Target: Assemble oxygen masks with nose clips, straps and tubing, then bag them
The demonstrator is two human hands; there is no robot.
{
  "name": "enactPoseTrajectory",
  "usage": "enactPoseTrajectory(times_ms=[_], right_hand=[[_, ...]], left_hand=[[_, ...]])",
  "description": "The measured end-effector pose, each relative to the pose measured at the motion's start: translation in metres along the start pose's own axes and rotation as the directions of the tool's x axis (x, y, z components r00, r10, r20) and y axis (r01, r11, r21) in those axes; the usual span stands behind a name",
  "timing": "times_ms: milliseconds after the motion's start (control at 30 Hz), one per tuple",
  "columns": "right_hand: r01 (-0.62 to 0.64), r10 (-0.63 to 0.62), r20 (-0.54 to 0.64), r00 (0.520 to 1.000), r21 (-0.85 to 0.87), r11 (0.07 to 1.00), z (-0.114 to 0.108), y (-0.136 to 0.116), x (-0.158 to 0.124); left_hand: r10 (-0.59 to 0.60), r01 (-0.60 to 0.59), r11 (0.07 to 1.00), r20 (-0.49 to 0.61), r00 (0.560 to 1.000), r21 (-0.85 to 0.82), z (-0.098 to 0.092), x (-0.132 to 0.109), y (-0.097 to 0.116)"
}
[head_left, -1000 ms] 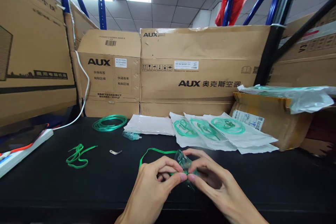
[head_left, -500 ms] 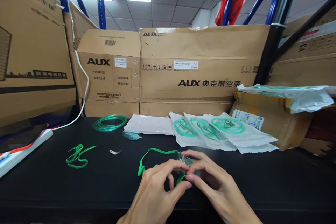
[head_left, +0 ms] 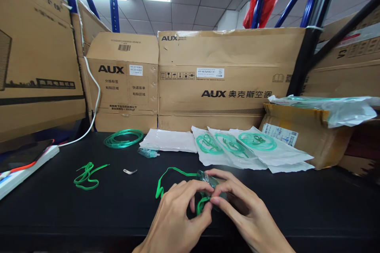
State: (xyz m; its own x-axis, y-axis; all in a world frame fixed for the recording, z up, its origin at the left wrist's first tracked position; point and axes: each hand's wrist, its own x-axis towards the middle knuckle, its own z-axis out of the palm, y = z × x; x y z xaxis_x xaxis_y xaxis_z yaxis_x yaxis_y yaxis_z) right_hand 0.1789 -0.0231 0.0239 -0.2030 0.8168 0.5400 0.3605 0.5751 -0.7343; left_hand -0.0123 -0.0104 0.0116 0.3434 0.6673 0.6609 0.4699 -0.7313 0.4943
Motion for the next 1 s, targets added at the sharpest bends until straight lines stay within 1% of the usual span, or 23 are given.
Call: enactPoseTrajectory(times_ms=[167, 333, 467, 667, 833, 1000], right_hand=[[0.012, -0.012, -0.001, 1.000, -0.021, 1.000, 0.0003, 0.0026, -0.0017], [0.013, -0.014, -0.021, 1.000, -0.013, 1.000, 0.0011, 0.0026, -0.0026], [0.011, -0.011, -0.051, 0.999, 0.007, 1.000, 0.0017, 0.0025, -0.0017], [0.004, 0.003, -0.139, 0.990, 0.048, 0.999, 0.0010, 0.0013, -0.0030], [0.033, -0.016, -0.178, 0.984, 0.095, 0.995, 0.0021, -0.0002, -0.0031], [0.038, -0.004, -0.239, 0.971, 0.136, 0.990, 0.0026, -0.0026, -0.0032]], left_hand=[[0.011, -0.010, 1.000, -0.034, 0.999, 0.019, 0.0026, 0.0005, -0.0005], [-0.005, 0.005, 1.000, -0.047, 0.999, -0.010, 0.0020, 0.0007, -0.0007], [-0.038, 0.037, 0.999, -0.032, 0.999, -0.033, 0.0005, 0.0015, 0.0004], [-0.103, 0.102, 0.992, -0.012, 0.995, -0.070, -0.0010, 0.0017, 0.0003], [-0.163, 0.163, 0.980, 0.017, 0.987, -0.113, -0.0030, 0.0026, 0.0015], [-0.208, 0.211, 0.970, 0.032, 0.978, -0.123, -0.0052, 0.0038, 0.0029]])
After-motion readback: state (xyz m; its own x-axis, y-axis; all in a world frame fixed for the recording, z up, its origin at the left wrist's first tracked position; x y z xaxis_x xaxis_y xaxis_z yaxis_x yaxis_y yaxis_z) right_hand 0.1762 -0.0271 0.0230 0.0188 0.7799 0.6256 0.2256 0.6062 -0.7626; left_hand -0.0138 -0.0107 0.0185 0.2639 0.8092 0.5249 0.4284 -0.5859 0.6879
